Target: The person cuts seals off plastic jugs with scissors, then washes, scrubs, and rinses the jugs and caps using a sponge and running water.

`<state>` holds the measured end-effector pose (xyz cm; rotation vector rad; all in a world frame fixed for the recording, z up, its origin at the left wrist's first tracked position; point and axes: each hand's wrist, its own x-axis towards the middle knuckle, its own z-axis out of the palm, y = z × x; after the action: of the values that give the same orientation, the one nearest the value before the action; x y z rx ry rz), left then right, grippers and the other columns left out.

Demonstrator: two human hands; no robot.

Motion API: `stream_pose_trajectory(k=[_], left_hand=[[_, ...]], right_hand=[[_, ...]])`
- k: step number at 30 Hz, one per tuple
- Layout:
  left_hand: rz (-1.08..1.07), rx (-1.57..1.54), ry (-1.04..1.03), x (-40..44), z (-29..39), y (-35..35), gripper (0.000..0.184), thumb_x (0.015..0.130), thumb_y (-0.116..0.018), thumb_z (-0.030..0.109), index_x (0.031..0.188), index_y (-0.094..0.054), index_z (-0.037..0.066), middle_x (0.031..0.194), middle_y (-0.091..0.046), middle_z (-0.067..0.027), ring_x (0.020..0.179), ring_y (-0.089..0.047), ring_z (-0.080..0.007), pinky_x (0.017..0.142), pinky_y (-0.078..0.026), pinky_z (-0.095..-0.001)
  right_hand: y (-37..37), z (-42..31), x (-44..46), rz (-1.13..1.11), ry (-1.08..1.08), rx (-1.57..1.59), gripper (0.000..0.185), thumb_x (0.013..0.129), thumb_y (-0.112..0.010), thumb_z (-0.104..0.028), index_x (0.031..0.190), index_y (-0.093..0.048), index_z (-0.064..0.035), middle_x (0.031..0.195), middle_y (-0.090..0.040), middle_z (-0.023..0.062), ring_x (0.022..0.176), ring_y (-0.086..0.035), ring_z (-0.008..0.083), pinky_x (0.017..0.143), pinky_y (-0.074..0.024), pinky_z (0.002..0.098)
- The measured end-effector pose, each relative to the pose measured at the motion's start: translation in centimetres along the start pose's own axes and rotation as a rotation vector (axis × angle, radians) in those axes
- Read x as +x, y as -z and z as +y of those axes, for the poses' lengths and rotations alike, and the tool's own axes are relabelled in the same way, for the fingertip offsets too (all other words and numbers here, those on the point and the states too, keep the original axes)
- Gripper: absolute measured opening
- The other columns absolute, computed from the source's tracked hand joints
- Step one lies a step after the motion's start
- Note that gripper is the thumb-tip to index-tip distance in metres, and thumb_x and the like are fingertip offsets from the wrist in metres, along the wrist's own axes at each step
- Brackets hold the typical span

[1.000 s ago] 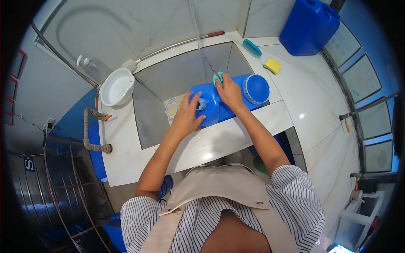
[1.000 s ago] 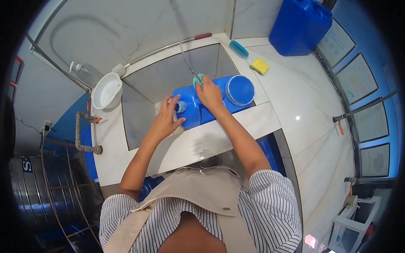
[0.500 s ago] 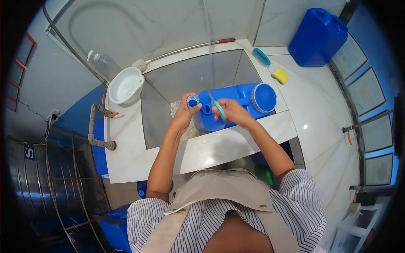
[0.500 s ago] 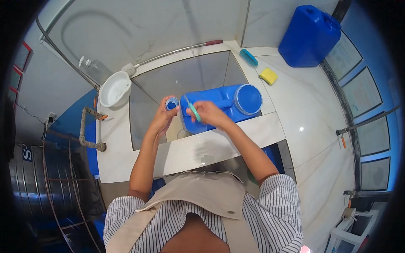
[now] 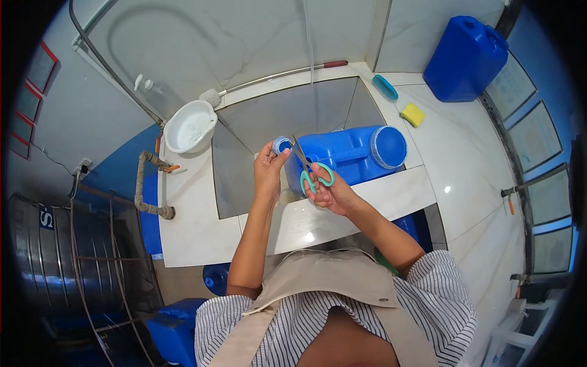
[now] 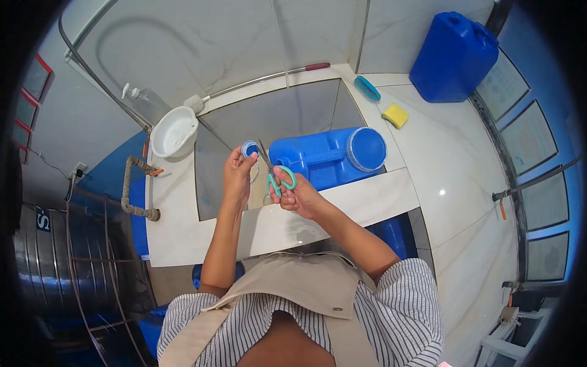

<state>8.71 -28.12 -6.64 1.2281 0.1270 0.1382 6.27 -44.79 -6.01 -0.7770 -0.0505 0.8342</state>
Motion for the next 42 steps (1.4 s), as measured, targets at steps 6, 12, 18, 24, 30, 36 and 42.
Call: stream_pose_trajectory(k=[6,12,18,24,30,36,42], left_hand=[[0.029,-0.096,-0.027,-0.9,0.1,-0.6,0.028,0.082,-0.064,0.005,0.108,-0.055,0.0,0.096,-0.061,-0.0033,0.089,-0.055,-0.0088,0.081,-0.042,-0.0229],[-0.013,0.08,0.044,-1.8,0.6,-0.4,0.034,0.081,-0.063,0.001,0.112,-0.049,0.0,0.093,-0.061,-0.0045,0.087,-0.056,-0.0099,0.079,-0.042,-0.023],[-0.092,0.127,0.018,-1.8,0.9,-0.2,0.033,0.081,-0.06,0.0,0.112,-0.047,-0.001,0.096,-0.061,-0.0077,0.087,-0.057,-0.011,0.08,-0.043,-0.024],[-0.136,0.038,0.014,-1.5,0.9,-0.2,0.034,0.081,-0.057,-0.004,0.113,-0.047,0.0,0.095,-0.059,-0.0044,0.086,-0.056,-0.0119,0.077,-0.045,-0.0259],[-0.088,-0.226,0.164,0.4,2.4,-0.3,0.041,0.085,-0.058,0.005,0.122,-0.043,-0.002,0.093,-0.061,-0.0058,0.082,-0.057,-0.0103,0.073,-0.046,-0.0242],[-0.163,-0.186,0.267,0.4,2.5,-2.3,0.054,0.081,-0.062,0.006,0.129,-0.036,-0.001,0.084,-0.059,-0.0025,0.069,-0.055,-0.0069,0.059,-0.042,-0.0221],[-0.444,0.177,0.381,2.6,2.6,-1.3,0.071,0.072,-0.067,0.005,0.132,-0.029,0.002,0.082,-0.057,-0.0029,0.069,-0.055,-0.0077,0.059,-0.043,-0.0243]], right_hand=[[-1.7,0.0,1.2,0.26,0.155,-0.058,0.035,0.089,-0.055,-0.037,0.083,-0.057,-0.0034,0.06,-0.054,0.0018,0.039,-0.034,0.0019,0.034,-0.022,0.0164],[-0.3,-3.7,1.8,0.375,0.476,-0.829,0.027,0.082,-0.065,-0.021,0.097,-0.051,-0.0024,0.079,-0.058,0.0087,0.062,-0.053,0.0142,0.053,-0.0409,0.0259],[-2.4,-5.0,2.1,0.197,0.695,-1.282,0.033,0.074,-0.063,-0.003,0.101,-0.044,-0.0004,0.094,-0.057,0.0191,0.088,-0.059,0.0339,0.072,-0.0476,0.0391],[-2.3,-4.2,2.3,0.298,0.906,-1.509,0.026,0.072,-0.061,0.001,0.093,-0.046,-0.0006,0.083,-0.058,0.017,0.079,-0.058,0.0352,0.067,-0.0461,0.0406],[-3.0,-4.3,2.5,0.321,0.873,-1.29,0.025,0.069,-0.061,0.001,0.09,-0.048,0.0001,0.077,-0.057,0.0148,0.068,-0.058,0.027,0.061,-0.0457,0.0344],[-1.0,-7.2,3.9,0.438,0.796,-1.297,0.024,0.072,-0.062,-0.002,0.093,-0.051,-0.0002,0.074,-0.058,0.0137,0.065,-0.056,0.0244,0.061,-0.0455,0.0333],[-0.6,-7.3,4.7,0.443,0.87,-1.356,0.023,0.072,-0.062,-0.003,0.093,-0.051,-0.0003,0.075,-0.06,0.0159,0.067,-0.059,0.029,0.062,-0.0463,0.0363]])
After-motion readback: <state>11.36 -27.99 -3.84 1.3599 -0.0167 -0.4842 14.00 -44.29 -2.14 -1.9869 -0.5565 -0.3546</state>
